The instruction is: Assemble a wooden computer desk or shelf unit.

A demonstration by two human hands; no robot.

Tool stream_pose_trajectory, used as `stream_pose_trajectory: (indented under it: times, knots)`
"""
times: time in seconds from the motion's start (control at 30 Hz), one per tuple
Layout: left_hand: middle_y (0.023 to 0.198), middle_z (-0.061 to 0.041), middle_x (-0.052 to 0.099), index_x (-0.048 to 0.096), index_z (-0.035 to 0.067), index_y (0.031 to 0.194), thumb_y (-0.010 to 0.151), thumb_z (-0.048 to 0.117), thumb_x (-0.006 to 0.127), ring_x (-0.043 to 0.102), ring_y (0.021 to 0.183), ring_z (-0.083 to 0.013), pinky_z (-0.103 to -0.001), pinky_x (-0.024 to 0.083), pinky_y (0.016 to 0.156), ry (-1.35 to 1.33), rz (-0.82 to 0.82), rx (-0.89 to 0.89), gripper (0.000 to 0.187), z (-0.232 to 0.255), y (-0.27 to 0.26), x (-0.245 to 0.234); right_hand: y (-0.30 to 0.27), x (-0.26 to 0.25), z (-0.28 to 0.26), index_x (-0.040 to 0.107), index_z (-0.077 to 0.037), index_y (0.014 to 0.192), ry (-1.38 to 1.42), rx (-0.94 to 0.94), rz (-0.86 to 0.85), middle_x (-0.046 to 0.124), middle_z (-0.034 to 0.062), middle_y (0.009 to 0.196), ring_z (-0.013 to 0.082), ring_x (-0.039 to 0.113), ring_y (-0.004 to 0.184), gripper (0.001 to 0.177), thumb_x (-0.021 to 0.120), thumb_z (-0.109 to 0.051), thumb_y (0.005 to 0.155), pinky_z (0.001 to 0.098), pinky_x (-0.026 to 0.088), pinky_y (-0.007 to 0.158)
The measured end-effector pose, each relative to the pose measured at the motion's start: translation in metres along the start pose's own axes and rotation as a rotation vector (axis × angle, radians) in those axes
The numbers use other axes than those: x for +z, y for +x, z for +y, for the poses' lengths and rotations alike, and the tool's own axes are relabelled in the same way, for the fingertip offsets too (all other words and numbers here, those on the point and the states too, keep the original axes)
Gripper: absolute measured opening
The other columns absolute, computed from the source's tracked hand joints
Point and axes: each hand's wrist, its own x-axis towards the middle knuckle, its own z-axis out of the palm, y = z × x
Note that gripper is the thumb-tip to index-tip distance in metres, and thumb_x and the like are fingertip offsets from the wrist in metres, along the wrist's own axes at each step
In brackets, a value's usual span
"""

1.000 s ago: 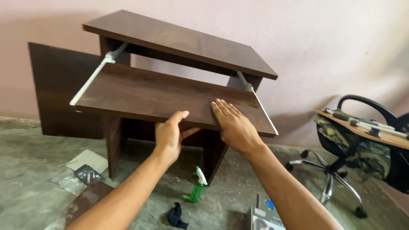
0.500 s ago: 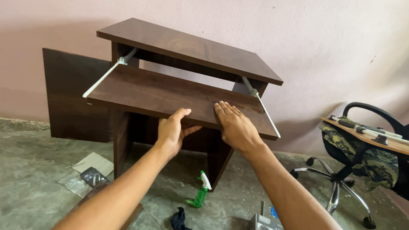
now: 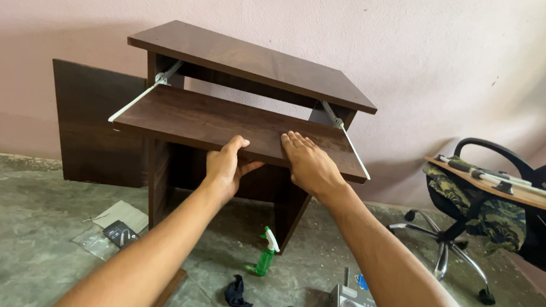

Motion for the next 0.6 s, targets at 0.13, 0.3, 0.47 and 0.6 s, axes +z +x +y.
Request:
stream_pose_trajectory:
  times: [0.13, 0.3, 0.47, 0.6]
  knots:
    - [0.102, -0.018, 0.070, 0.065, -0.008, 0.100, 0.083, 0.014, 0.067, 0.072, 0.088, -0.0298, -0.042, 0.066, 0.071, -0.007, -0.004, -0.037, 0.028, -0.001, 0.005, -0.006, -0.004, -0.005, -0.010, 0.040, 0.004, 0.149, 0.020, 0.003, 0.018, 0.043, 0.0229, 0.155, 0.0319, 0.040, 0.146, 0.077, 0.065, 0.003, 0.076, 0.0394, 0.028, 0.122]
    - [0.101, -0.017, 0.069, 0.064, -0.008, 0.100, 0.083, 0.014, 0.067, 0.071, 0.090, -0.0313, -0.043, 0.067, 0.070, 0.118, 0.057, -0.021, 0.027, 0.007, 0.012, -0.010, -0.002, 0.012, -0.015, 0.040, 0.005, 0.151, 0.112, 0.073, -0.056, 0.043, 0.0232, 0.157, 0.0306, 0.042, 0.147, 0.072, 0.059, 0.004, 0.082, 0.0366, 0.031, 0.124]
    - [0.103, -0.015, 0.069, 0.064, -0.004, 0.101, 0.082, 0.013, 0.067, 0.072, 0.091, -0.0306, -0.045, 0.066, 0.068, 0.116, 0.061, -0.073, 0.026, -0.002, 0.012, -0.025, -0.006, 0.041, -0.021, 0.036, 0.006, 0.149, 0.051, 0.075, -0.036, 0.039, 0.0252, 0.155, 0.0338, 0.040, 0.144, 0.079, 0.063, 0.003, 0.075, 0.0397, 0.030, 0.119]
    - [0.104, -0.018, 0.070, 0.064, -0.006, 0.103, 0.081, 0.013, 0.066, 0.072, 0.090, -0.0321, -0.045, 0.066, 0.068, 0.014, 0.015, -0.066, 0.029, -0.006, 0.015, -0.026, -0.009, 0.041, -0.012, 0.042, 0.005, 0.149, 0.003, 0.021, 0.066, 0.045, 0.0251, 0.154, 0.0343, 0.044, 0.144, 0.074, 0.065, 0.004, 0.079, 0.0403, 0.034, 0.120]
